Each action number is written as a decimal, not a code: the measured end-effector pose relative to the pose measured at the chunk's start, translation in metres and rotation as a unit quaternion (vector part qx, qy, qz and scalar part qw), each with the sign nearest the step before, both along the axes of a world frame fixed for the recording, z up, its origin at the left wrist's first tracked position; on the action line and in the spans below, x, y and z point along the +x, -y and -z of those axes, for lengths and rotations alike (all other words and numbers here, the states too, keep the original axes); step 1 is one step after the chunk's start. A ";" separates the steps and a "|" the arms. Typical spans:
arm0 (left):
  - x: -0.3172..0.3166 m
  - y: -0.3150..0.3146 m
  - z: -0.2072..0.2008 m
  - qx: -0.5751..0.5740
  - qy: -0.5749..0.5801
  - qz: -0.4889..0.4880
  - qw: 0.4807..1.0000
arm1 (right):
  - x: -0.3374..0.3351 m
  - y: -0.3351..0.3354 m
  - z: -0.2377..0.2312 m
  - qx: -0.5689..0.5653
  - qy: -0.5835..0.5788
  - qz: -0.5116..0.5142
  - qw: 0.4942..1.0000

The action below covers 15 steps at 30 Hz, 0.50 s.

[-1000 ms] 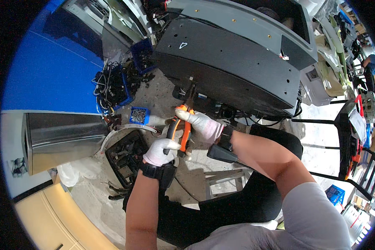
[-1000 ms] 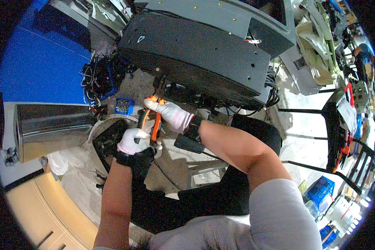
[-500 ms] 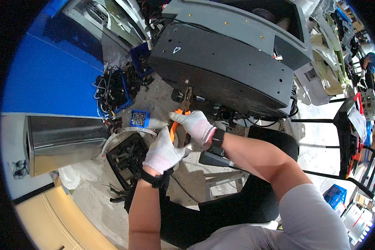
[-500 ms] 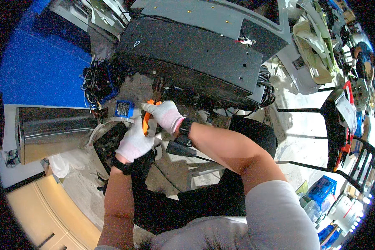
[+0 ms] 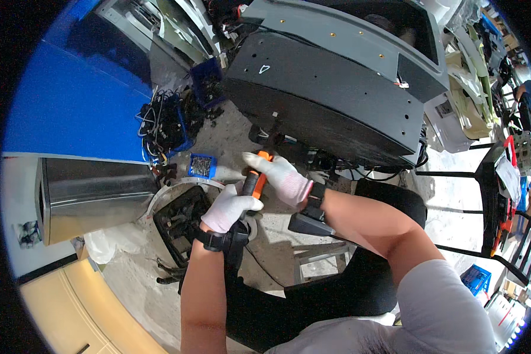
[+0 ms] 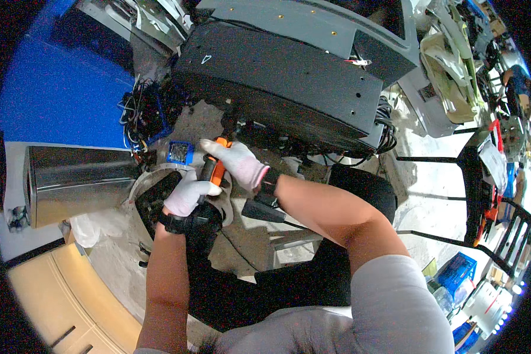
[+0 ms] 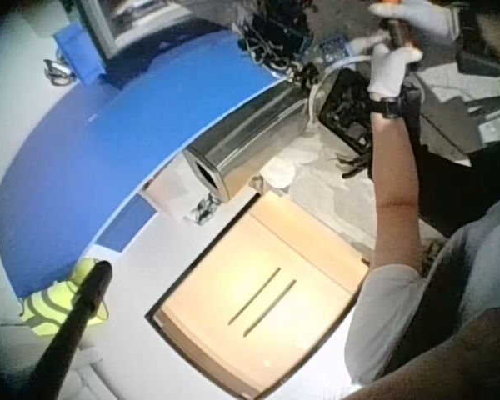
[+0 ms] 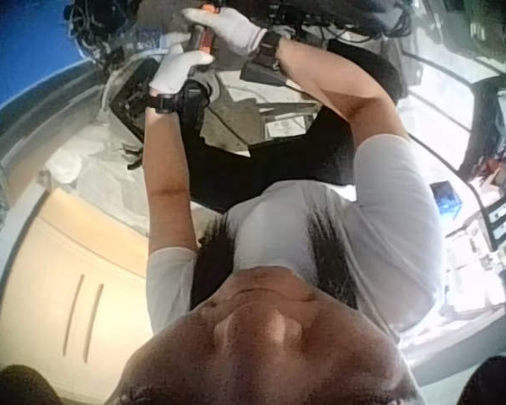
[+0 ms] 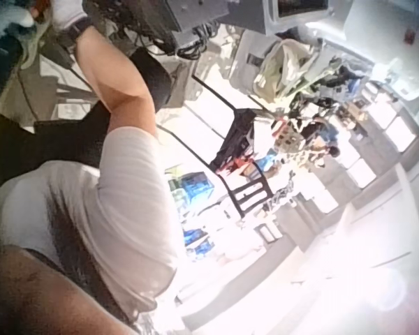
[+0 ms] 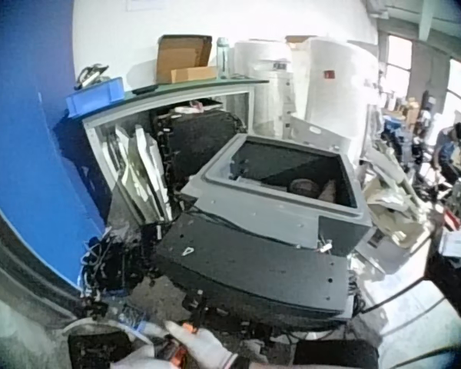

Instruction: Repairing an electronic device by crimping wires and inspecting components using pliers in a workshop.

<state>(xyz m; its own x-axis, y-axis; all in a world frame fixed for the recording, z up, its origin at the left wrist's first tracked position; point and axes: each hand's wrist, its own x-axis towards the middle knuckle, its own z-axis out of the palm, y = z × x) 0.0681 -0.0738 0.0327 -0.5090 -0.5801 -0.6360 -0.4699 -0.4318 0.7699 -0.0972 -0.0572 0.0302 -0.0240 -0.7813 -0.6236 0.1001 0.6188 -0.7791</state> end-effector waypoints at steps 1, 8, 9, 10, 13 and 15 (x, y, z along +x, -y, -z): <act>-0.002 0.000 0.000 0.133 -0.096 -0.061 0.985 | 0.002 -0.004 0.014 -0.027 0.184 0.067 0.980; 0.039 -0.008 0.069 0.222 -0.179 -0.158 0.945 | -0.008 -0.004 0.027 0.009 0.432 0.065 0.899; 0.014 -0.009 0.024 0.316 -0.224 -0.228 0.893 | -0.010 -0.002 0.026 0.006 0.410 0.063 0.910; 0.017 -0.007 0.035 0.317 -0.225 -0.226 0.893 | -0.011 -0.001 0.024 0.003 0.387 0.060 0.920; 0.029 -0.004 0.059 0.314 -0.205 -0.245 0.894 | -0.010 0.000 0.023 0.017 0.397 0.064 0.915; 0.030 -0.004 0.056 0.289 -0.211 -0.251 0.899 | -0.006 0.001 0.025 0.012 0.400 0.062 0.914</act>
<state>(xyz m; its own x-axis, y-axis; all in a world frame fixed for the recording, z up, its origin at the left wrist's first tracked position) 0.0977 -0.0700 -0.0236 -0.5424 -0.4393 -0.7162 0.1780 -0.8932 0.4130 -0.1028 -0.0579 0.0057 0.3603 -0.7895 -0.4968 0.7025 0.5801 -0.4123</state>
